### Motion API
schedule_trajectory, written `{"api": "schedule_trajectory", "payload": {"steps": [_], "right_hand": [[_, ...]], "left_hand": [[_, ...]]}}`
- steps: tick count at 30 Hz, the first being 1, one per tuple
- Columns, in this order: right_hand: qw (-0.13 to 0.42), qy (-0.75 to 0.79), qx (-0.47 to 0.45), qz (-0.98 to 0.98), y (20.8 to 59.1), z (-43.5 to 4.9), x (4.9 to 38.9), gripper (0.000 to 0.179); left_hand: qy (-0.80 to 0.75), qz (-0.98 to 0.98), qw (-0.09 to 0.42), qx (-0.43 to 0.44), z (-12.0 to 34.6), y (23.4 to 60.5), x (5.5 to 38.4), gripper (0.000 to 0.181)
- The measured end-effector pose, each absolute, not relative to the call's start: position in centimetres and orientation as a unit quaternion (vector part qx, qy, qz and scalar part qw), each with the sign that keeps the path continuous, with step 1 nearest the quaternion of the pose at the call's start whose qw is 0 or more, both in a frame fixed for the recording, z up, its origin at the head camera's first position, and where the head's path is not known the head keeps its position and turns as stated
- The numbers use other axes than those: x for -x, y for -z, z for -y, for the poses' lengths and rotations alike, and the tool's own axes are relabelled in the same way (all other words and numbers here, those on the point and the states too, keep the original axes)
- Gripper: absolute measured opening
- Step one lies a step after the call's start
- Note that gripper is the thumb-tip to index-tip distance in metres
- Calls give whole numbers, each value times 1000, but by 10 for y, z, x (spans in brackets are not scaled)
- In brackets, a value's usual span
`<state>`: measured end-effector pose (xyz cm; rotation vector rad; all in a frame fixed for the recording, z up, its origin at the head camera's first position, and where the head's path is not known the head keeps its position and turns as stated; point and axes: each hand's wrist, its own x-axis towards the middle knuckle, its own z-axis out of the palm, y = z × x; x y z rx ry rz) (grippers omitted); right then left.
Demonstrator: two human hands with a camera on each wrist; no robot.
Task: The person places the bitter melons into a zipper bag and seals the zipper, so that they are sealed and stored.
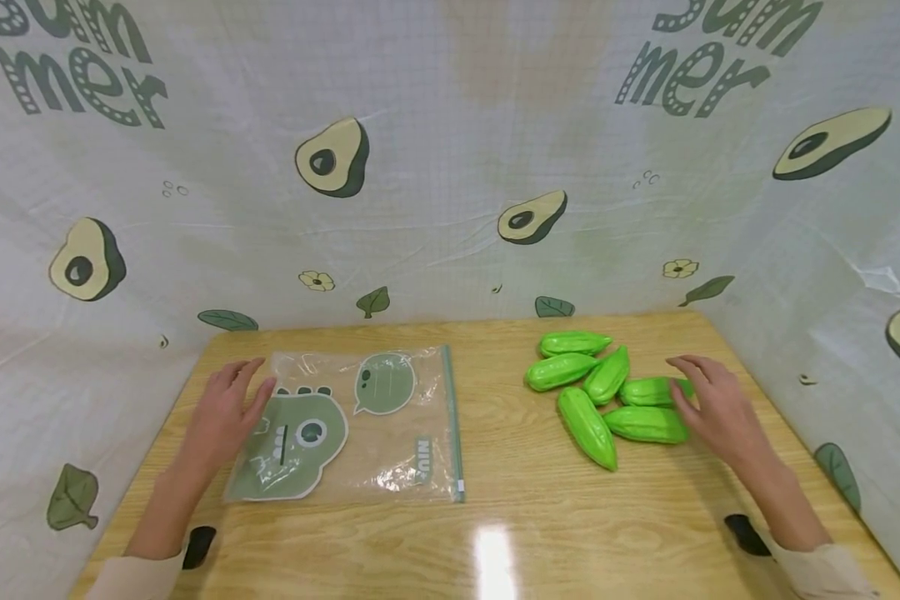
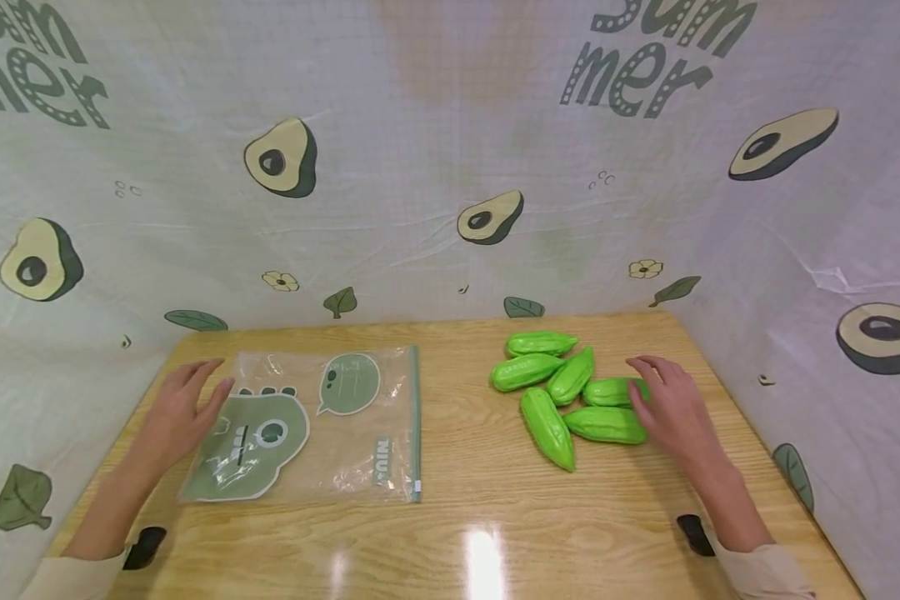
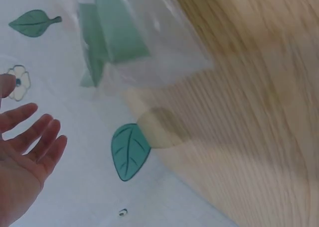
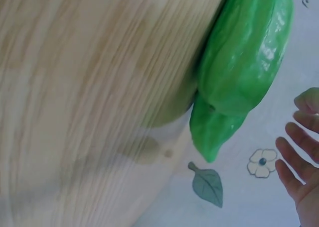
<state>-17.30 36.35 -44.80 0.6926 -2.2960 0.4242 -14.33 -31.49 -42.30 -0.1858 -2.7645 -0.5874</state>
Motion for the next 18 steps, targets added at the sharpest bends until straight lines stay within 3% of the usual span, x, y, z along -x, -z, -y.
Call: {"api": "schedule_trajectory", "payload": {"steps": [13, 18], "right_hand": [[337, -186, -268, 883, 442, -336, 169, 41], [342, -190, -278, 878, 442, -324, 168, 32]], "left_hand": [[227, 950, 182, 112, 284, 423, 143, 47], [233, 947, 189, 118, 272, 422, 142, 47]]}}
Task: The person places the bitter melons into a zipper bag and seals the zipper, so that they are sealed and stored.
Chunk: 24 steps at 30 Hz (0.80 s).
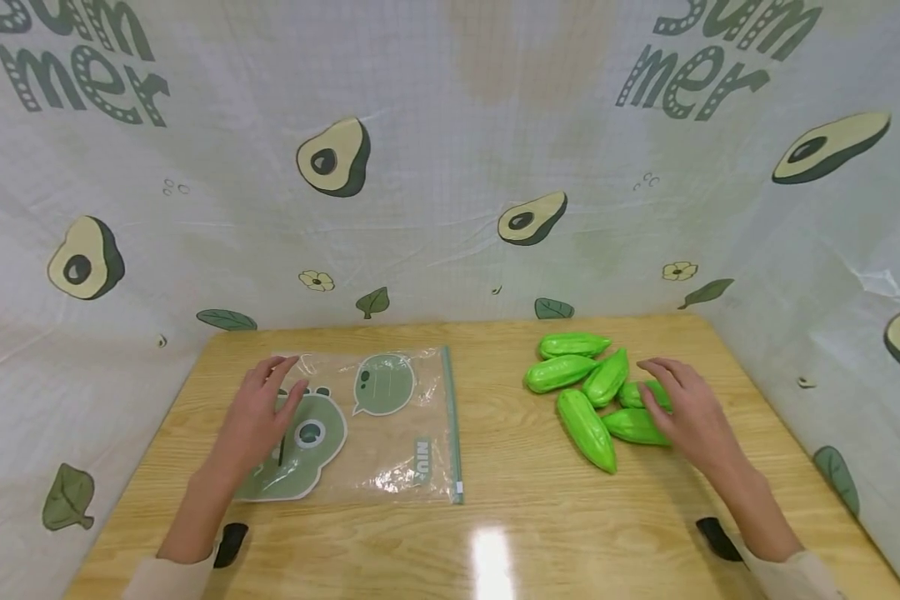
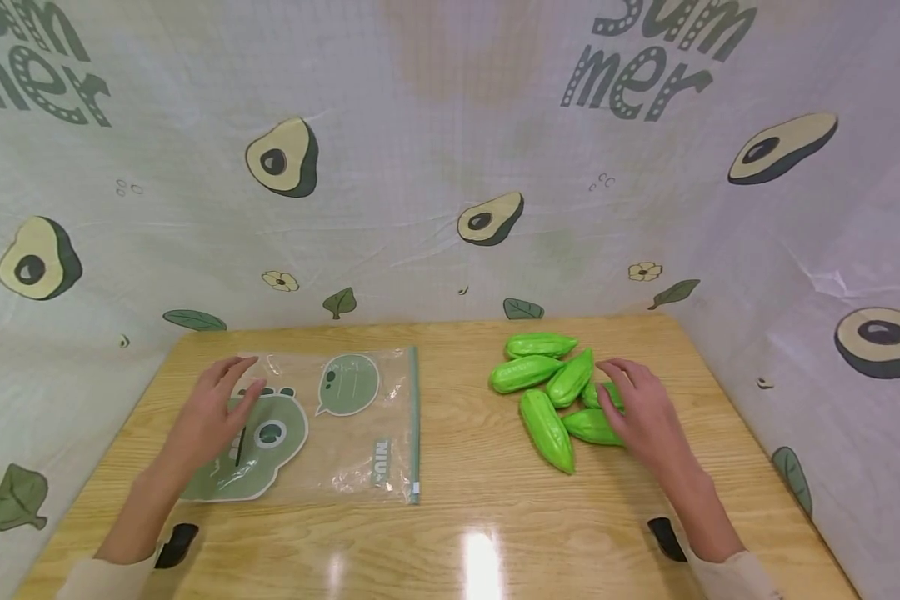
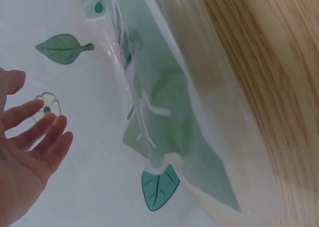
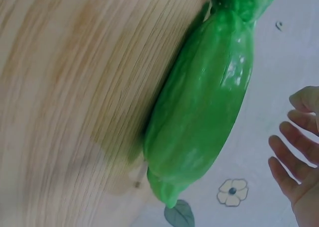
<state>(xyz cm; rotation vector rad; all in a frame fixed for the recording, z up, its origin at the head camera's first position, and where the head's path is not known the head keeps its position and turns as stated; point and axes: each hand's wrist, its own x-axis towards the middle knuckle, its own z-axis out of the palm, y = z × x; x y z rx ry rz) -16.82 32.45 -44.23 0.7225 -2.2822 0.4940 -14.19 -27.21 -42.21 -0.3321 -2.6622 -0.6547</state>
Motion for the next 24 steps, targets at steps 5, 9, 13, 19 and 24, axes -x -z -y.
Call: {"api": "schedule_trajectory", "payload": {"steps": [5, 9, 13, 19, 24], "right_hand": [[347, -195, -291, 870, 442, -313, 168, 37], [348, -197, -294, 868, 442, -306, 167, 41], [348, -196, -298, 867, 441, -299, 167, 42], [339, -206, -302, 867, 439, -287, 165, 31], [322, -207, -298, 874, 438, -279, 165, 37]], "left_hand": [[233, 945, 191, 125, 262, 420, 141, 46], [242, 943, 185, 131, 254, 420, 141, 46], [254, 939, 187, 136, 246, 421, 141, 46], [256, 937, 194, 140, 234, 424, 146, 45], [257, 937, 190, 140, 225, 426, 149, 46]]}}
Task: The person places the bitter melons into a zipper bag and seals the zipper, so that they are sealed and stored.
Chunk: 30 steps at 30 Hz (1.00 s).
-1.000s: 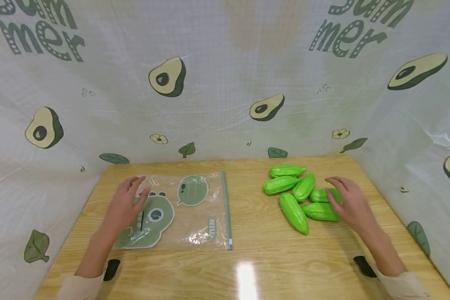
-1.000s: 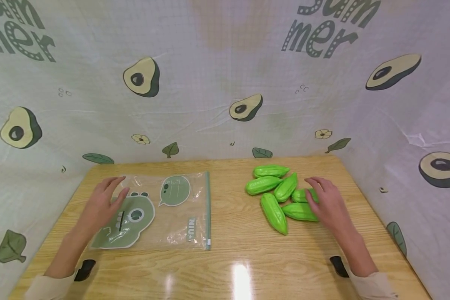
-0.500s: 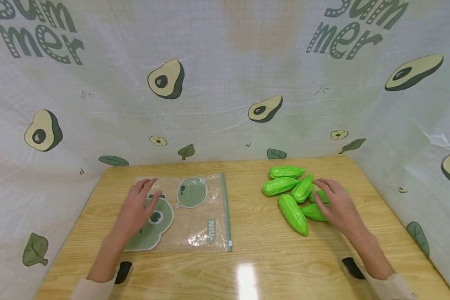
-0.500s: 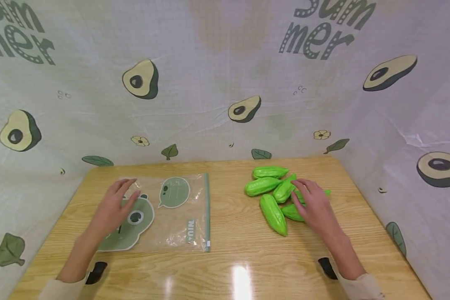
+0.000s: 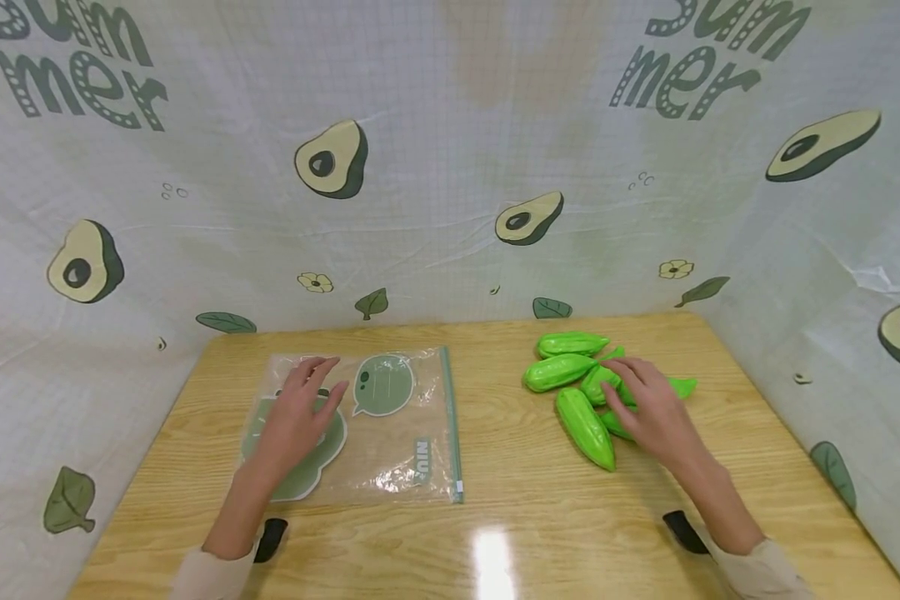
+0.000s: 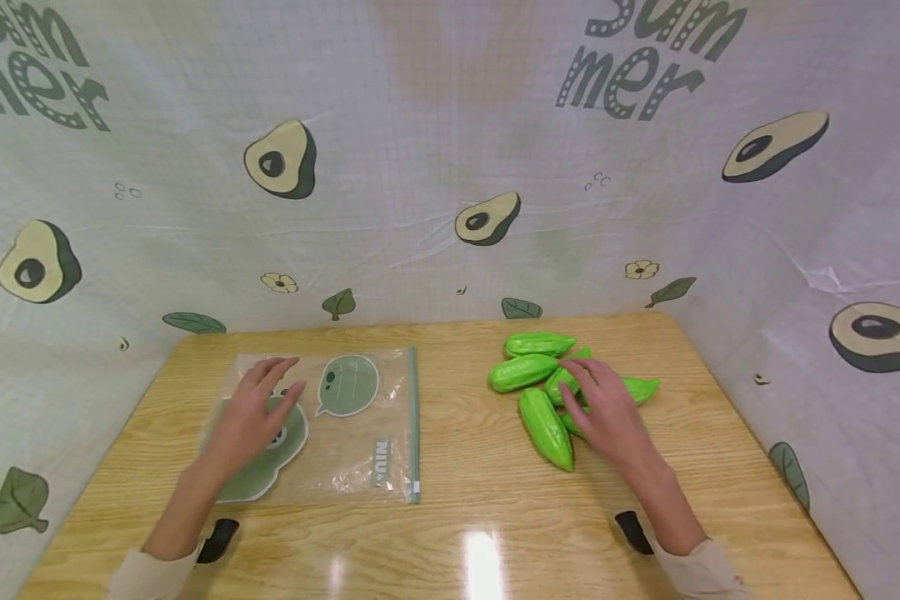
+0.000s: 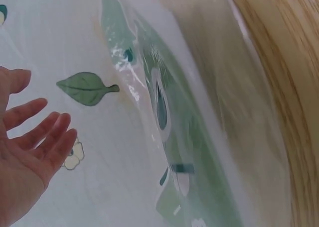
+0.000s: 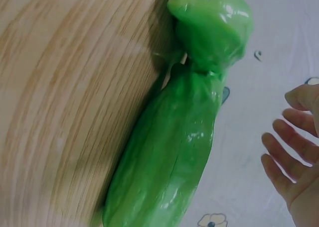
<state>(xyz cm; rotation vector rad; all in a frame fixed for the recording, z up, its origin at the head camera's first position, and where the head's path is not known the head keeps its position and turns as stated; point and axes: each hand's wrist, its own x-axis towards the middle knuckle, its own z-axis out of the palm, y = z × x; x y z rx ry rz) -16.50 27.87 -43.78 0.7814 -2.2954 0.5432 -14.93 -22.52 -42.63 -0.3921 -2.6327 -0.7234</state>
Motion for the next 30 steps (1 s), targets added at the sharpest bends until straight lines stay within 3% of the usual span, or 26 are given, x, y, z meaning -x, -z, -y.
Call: {"api": "schedule_trajectory", "payload": {"steps": [13, 21, 30], "right_hand": [[307, -214, -303, 877, 437, -249, 170, 45], [288, -223, -301, 881, 441, -233, 170, 40], [277, -227, -317, 878, 445, -215, 171, 39]], "left_hand": [[277, 926, 198, 161, 202, 430, 154, 44], [278, 933, 167, 152, 187, 429, 159, 44], [294, 923, 182, 169, 174, 433, 162, 42]]}}
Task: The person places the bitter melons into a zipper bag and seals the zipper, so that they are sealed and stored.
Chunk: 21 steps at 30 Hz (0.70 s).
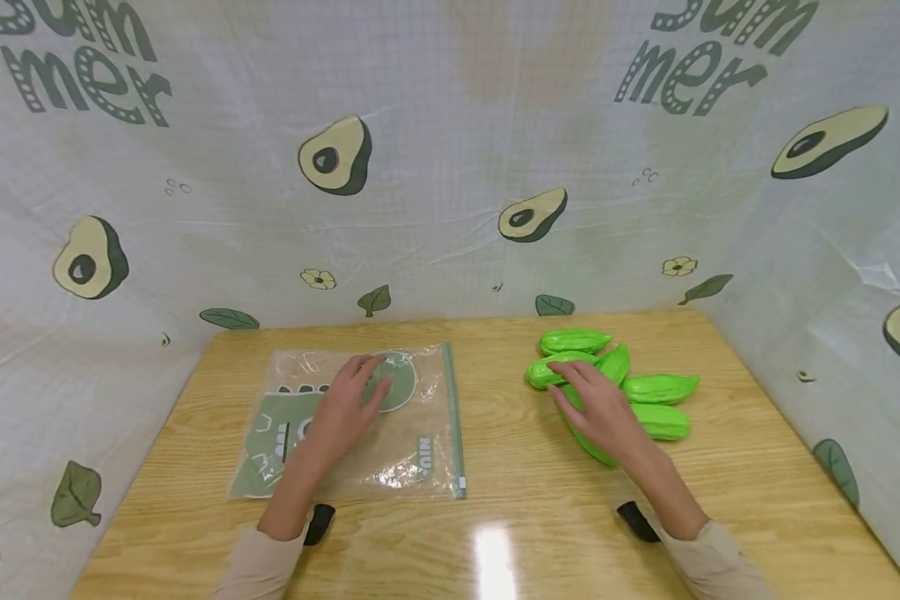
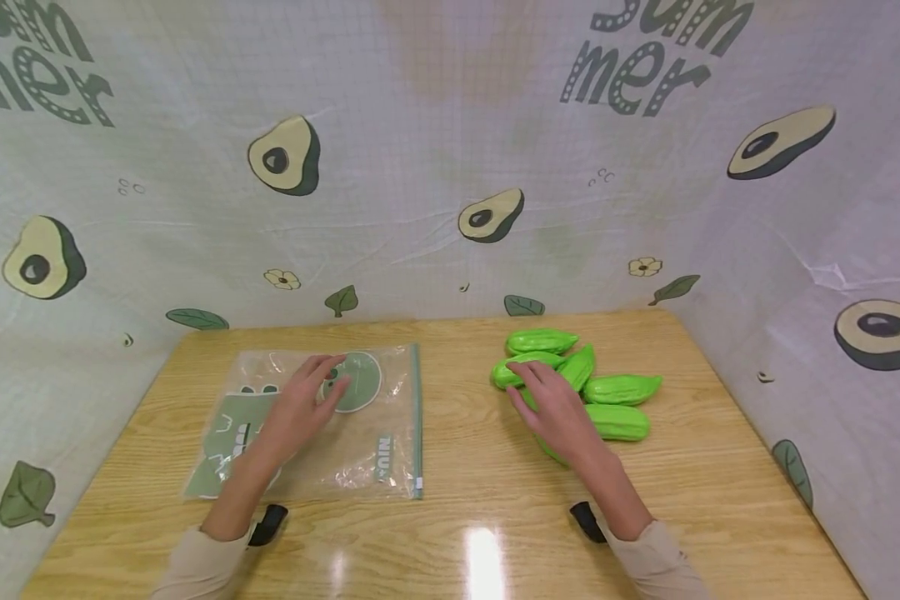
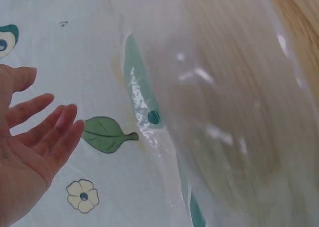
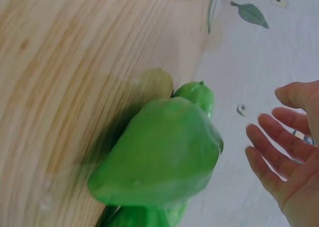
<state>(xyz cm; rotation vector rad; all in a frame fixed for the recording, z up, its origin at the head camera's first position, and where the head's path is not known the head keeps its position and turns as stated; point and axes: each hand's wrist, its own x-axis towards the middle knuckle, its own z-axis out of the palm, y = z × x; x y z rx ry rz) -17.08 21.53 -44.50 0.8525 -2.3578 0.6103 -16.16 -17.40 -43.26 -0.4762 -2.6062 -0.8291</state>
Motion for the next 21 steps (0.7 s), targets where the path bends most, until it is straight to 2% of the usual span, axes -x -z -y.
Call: {"api": "schedule_trajectory", "payload": {"steps": [14, 21], "right_hand": [[230, -254, -316, 885, 443, -190, 171, 32], [205, -253, -314, 892, 445, -178, 175, 28]], "left_hand": [[312, 916, 178, 181, 150, 436, 164, 37], [324, 916, 160, 177, 140, 438, 165, 32]]}}
